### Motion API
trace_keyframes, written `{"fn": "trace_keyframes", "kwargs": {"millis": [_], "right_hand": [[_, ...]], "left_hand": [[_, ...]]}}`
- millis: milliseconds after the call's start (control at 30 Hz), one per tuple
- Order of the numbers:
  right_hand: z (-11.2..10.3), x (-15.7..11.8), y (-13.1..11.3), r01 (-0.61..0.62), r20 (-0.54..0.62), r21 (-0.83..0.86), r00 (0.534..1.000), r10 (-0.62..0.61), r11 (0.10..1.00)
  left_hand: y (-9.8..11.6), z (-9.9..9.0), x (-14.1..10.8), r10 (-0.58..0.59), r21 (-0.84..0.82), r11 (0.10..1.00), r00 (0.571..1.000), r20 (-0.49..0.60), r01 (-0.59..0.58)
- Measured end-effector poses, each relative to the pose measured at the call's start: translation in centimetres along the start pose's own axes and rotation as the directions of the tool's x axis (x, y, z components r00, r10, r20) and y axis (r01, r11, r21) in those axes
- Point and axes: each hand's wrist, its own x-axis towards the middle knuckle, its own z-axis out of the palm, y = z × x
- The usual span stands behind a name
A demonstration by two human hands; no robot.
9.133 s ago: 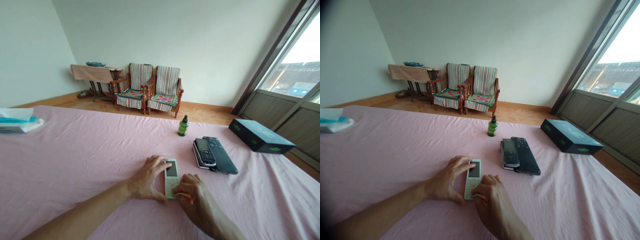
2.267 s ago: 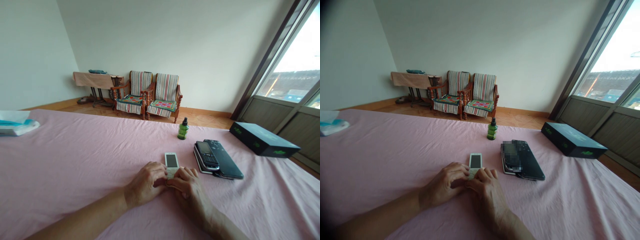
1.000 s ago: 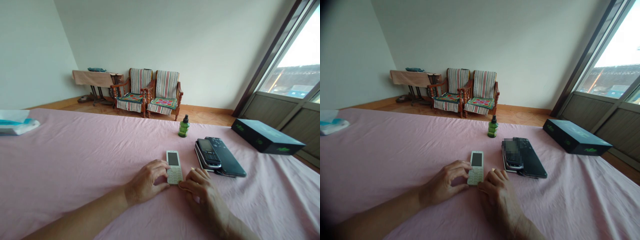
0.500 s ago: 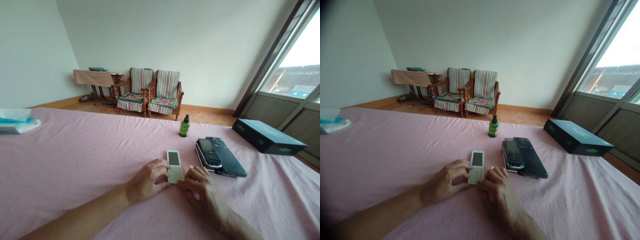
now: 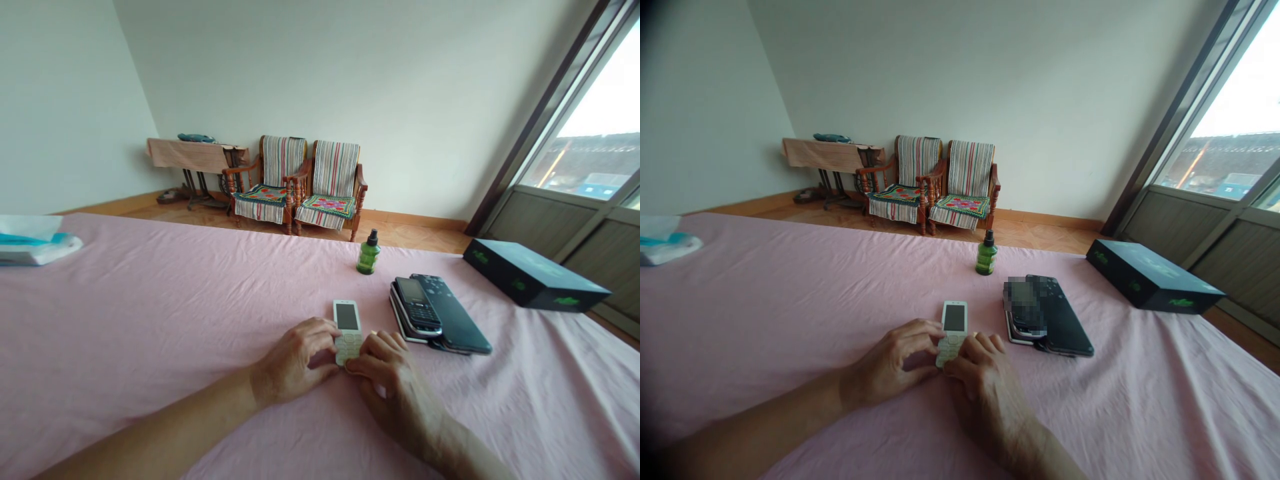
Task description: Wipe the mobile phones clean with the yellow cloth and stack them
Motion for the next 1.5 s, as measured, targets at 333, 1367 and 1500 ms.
{"fn": "trace_keyframes", "kwargs": {"millis": [333, 1367, 1500], "right_hand": [[-0.21, 0.15, -0.08, 0.000, -0.008, -0.009, 1.000, 0.000, 1.000], [0.00, 0.35, -0.30, 0.022, 0.011, -0.020, 1.000, -0.022, 1.000], [-0.11, 0.46, -0.43, 0.058, 0.026, -0.012, 0.998, -0.057, 0.998]], "left_hand": [[0.13, -0.05, 0.03, -0.004, -0.018, 1.000, 1.000, -0.008, 0.003], [0.05, 0.05, 0.11, 0.026, -0.007, 1.000, 1.000, -0.009, -0.026], [0.02, 0.07, 0.10, 0.020, -0.010, 1.000, 1.000, -0.014, -0.021]]}}
